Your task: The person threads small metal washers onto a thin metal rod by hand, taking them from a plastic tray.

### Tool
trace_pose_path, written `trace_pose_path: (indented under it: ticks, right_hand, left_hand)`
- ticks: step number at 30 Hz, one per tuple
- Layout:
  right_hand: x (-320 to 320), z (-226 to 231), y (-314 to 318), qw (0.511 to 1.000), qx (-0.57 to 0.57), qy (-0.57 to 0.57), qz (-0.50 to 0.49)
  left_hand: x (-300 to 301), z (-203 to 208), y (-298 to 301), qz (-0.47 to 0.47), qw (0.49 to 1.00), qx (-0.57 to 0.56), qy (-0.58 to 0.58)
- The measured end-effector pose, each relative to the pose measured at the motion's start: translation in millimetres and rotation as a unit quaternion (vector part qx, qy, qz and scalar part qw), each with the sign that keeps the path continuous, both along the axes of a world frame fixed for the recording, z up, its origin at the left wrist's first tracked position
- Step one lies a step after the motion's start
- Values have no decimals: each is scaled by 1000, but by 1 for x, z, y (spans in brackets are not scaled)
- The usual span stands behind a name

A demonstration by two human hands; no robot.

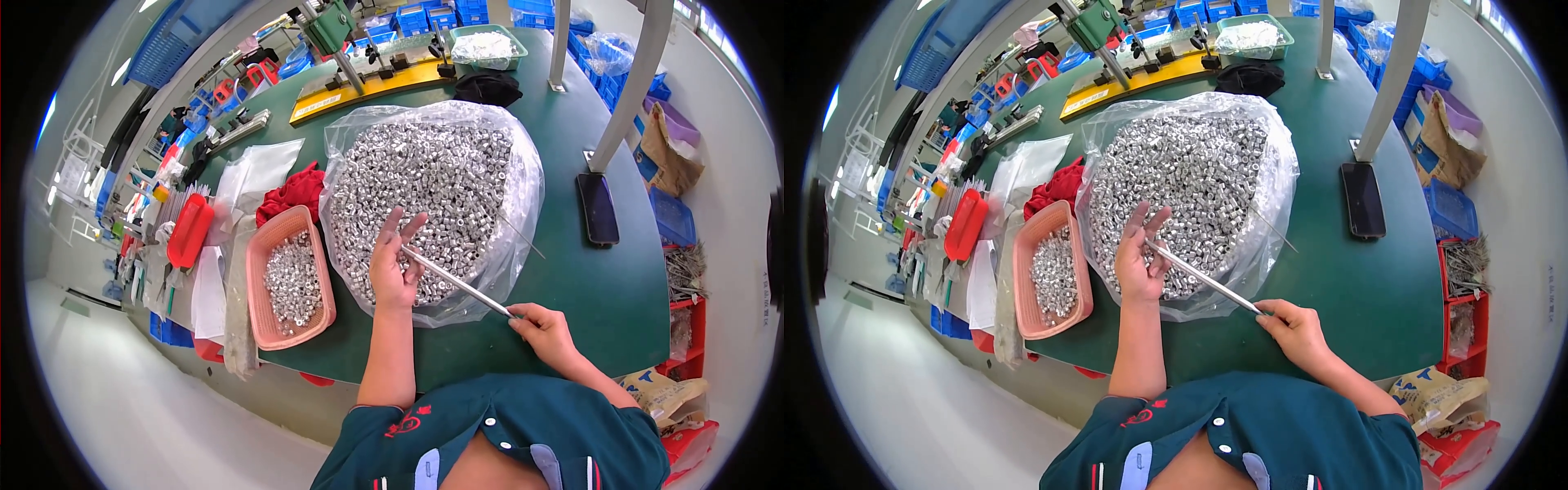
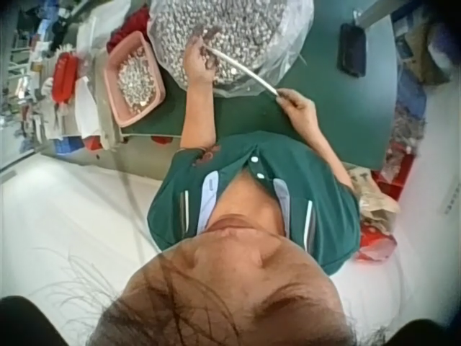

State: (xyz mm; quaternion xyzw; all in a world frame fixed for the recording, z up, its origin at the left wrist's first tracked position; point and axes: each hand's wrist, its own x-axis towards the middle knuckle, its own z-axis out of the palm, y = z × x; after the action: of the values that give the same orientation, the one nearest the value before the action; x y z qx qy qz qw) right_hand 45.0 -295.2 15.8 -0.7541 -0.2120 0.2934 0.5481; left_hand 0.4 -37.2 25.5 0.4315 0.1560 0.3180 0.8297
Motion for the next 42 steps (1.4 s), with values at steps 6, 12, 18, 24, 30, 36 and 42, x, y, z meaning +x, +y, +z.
trace_pose_path:
  ticks: [6,12,18,24,30,36,42]
  right_hand:
    - [2,1,2,997,-14,-71,-20]
    - [1,-1,1,988,-36,-146,-27]
    - [2,-8,3,949,-16,-313,-34]
    - [15,4,-3,943,54,318,81]
    - [15,12,2,906,83,405,88]
    - [15,10,3,951,74,298,49]
    - [12,15,-1,963,56,261,34]
  left_hand:
    - [-2,-28,6,-106,979,-169,-40]
    - [2,-29,4,-120,967,-217,-67]
    - [2,-28,-2,-13,993,-115,20]
    - [-1,-29,13,-114,987,-90,-73]
    - [2,-24,-6,-199,977,-36,-72]
    - [1,-23,8,-167,964,-207,7]
    - [-4,-20,32,-128,886,-437,-88]
